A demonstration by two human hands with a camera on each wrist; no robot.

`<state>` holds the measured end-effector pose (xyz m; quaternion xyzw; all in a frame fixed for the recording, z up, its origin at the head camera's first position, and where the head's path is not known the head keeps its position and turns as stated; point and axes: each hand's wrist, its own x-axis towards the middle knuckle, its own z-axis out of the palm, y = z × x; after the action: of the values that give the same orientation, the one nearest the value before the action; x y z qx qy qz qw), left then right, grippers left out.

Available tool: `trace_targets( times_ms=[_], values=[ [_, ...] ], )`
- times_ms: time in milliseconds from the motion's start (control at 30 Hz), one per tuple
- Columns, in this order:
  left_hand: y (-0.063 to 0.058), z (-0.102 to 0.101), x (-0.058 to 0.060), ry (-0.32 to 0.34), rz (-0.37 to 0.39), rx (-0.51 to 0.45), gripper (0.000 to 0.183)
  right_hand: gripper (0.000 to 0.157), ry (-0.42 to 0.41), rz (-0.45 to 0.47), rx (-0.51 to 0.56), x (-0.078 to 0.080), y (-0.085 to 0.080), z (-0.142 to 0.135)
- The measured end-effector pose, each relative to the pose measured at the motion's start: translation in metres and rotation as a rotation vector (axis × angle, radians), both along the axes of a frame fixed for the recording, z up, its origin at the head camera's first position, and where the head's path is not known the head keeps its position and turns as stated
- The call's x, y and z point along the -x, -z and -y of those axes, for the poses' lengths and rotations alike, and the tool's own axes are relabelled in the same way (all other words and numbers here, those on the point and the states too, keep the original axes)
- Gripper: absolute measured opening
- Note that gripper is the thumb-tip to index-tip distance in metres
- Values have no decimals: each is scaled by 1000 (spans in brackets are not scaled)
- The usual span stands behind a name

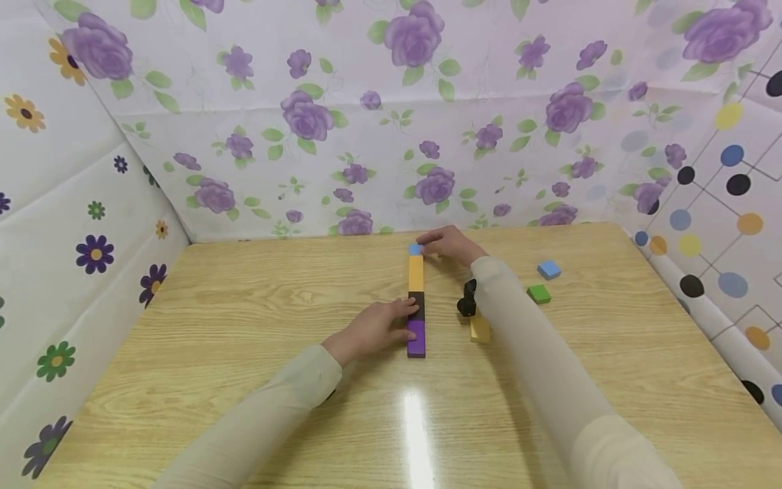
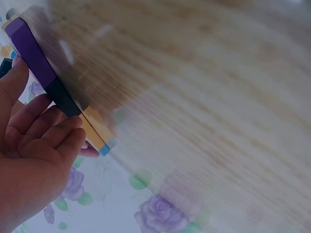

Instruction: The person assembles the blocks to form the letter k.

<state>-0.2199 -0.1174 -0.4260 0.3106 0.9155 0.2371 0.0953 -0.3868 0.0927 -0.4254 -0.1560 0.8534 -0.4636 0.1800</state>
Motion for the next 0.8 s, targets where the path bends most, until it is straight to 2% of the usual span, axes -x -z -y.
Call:
trace_targets(
  times_ms=[267, 500, 800],
  values=[
    [-2, -1, 0, 3, -9, 2, 57, 42, -27, -73, 25, 1, -6, -7],
    [-2, 1, -1, -3, -6, -2, 57, 44, -8, -42, 147, -5, -14, -9],
    [-2, -1, -1, 4, 2, -8, 57, 41, 53, 0, 84, -5, -4, -4]
  ],
)
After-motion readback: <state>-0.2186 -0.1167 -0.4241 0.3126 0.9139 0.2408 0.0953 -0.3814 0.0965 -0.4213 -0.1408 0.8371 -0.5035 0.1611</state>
